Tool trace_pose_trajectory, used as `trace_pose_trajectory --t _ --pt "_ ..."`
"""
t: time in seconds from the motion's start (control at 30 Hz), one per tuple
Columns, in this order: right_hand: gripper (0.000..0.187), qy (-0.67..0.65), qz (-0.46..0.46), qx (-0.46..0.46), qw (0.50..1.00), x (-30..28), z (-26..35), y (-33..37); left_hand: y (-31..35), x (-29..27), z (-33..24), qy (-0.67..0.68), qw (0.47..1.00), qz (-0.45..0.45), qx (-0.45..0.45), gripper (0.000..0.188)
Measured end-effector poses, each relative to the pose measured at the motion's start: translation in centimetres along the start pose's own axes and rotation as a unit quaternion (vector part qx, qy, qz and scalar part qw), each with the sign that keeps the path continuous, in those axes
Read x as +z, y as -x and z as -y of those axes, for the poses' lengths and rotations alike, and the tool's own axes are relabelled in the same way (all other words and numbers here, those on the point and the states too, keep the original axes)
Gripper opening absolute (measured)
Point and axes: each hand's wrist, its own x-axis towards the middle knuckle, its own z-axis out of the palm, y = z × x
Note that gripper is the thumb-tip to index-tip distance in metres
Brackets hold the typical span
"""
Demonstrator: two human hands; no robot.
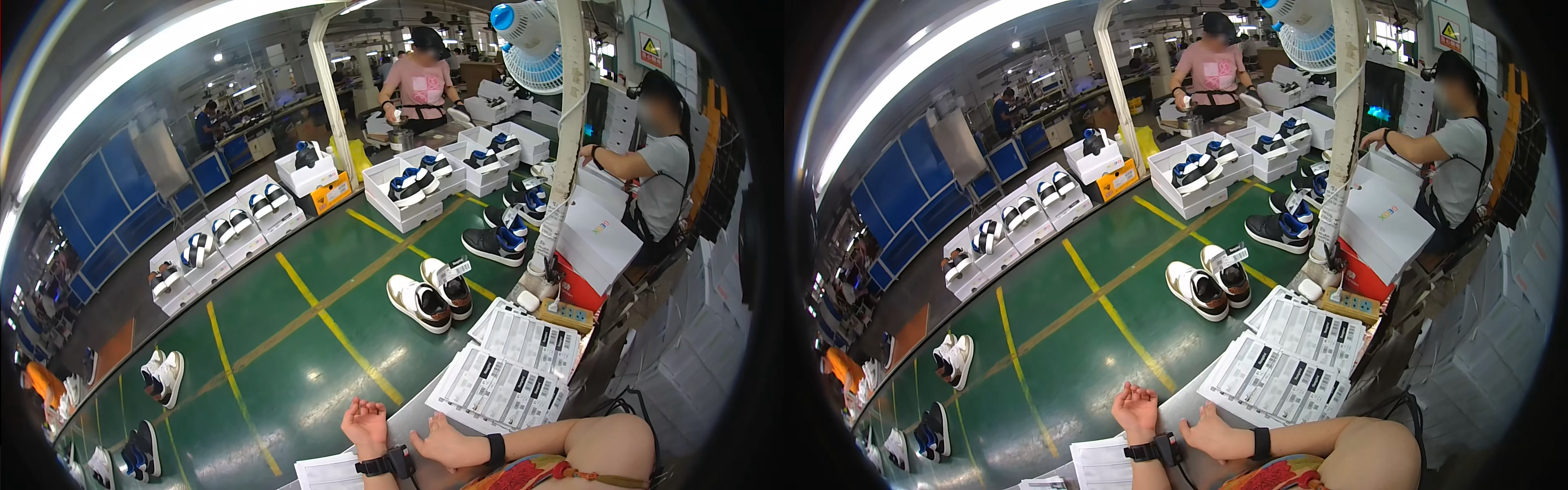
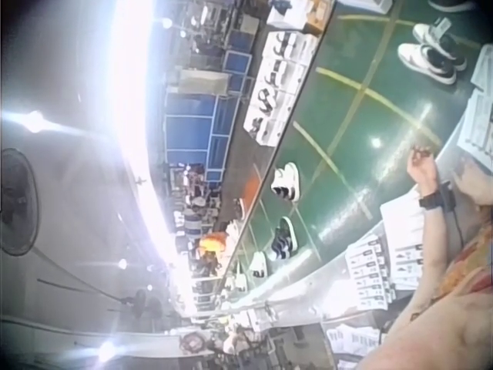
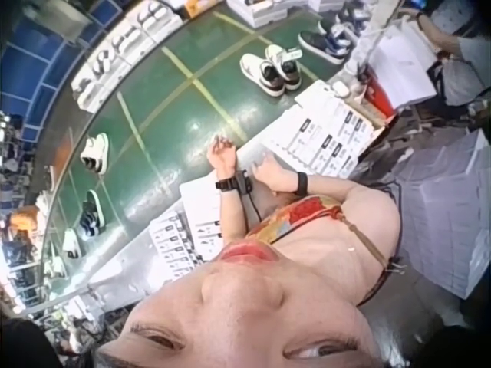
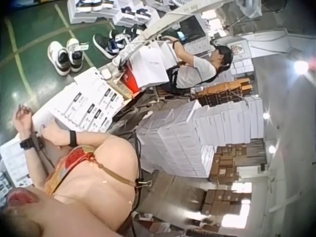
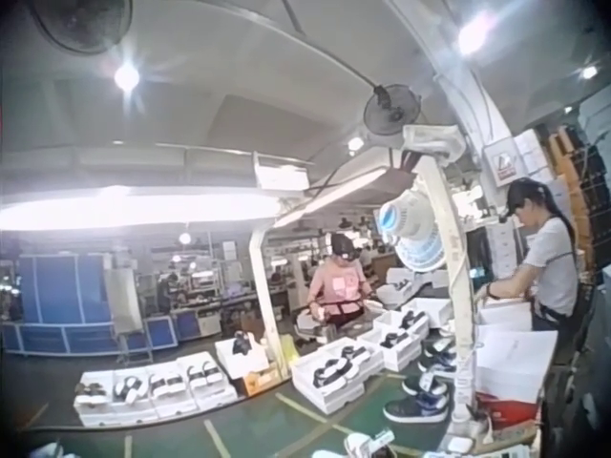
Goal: The recorder checks shoe labels and sizes against physical shoes on a manufacturing conveyor belt, then places tags on the shoes.
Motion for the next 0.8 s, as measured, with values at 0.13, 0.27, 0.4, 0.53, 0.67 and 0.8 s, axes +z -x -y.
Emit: trace_pose_trajectory --t 0.13,0.27,0.4,0.53,0.67,0.8 --pt "0.115 -0.013 0.013 0.006 1.0 -0.04 -0.03 -0.39 -0.21 -0.04 -0.2 -0.007 1.0 -0.003 -0.005 0.019" --pt "0.116 -0.016 0.013 0.012 1.0 0.18 -0.04 -0.4 -0.29 -0.18 -0.12 -0.003 1.0 0.0 -0.006 0.018" --pt "0.115 -0.019 0.018 0.009 1.0 0.07 -0.06 -0.19 -0.11 -0.21 0.01 -0.008 1.0 0.001 -0.007 0.019" --pt "0.114 -0.015 0.016 0.005 1.0 -0.06 -0.03 -0.13 0.05 -0.09 0.03 -0.01 1.0 -0.003 -0.005 0.019" --pt "0.114 -0.017 0.017 0.011 1.0 0.23 -0.08 -0.15 -0.18 -0.16 0.14 -0.012 1.0 0.003 -0.01 0.019" --pt "0.114 -0.014 0.012 0.004 1.0 0.18 -0.07 -0.24 -0.28 -0.44 -0.06 -0.009 1.0 0.008 -0.008 0.019"
